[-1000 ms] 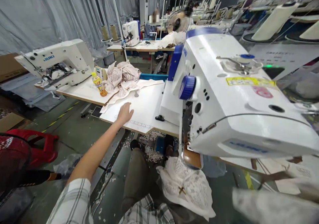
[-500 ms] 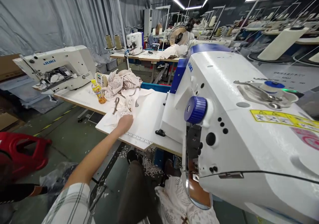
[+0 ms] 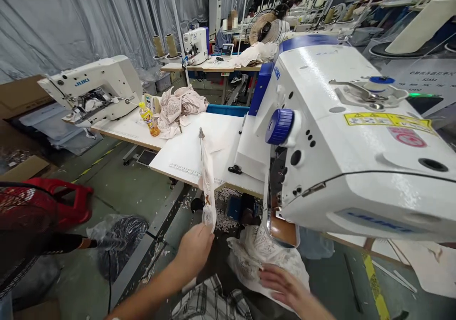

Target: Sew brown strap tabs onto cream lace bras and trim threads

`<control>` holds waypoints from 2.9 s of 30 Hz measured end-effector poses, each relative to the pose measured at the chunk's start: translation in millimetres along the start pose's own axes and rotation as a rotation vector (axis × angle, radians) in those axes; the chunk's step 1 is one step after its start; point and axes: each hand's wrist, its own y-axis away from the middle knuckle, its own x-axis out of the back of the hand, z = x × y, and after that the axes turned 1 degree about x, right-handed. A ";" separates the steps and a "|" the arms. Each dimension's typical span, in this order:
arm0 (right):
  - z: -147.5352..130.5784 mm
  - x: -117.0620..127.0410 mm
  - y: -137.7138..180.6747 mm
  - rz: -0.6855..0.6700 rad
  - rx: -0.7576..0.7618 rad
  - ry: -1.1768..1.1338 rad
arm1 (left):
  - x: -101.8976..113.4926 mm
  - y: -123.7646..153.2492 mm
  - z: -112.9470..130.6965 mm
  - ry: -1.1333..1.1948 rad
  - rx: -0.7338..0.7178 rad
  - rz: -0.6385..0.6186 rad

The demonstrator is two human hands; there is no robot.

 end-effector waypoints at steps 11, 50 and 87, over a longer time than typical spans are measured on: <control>-173.2 -109.0 -162.0 -0.305 0.122 -0.791 | 76.5 -21.8 29.5 0.019 -0.149 0.454; 125.3 51.3 30.5 0.769 0.330 -1.339 | -102.4 35.6 -105.3 1.239 0.790 0.199; 44.3 -51.3 -15.1 0.148 0.201 -0.659 | -66.1 39.8 97.3 0.515 -0.264 -0.113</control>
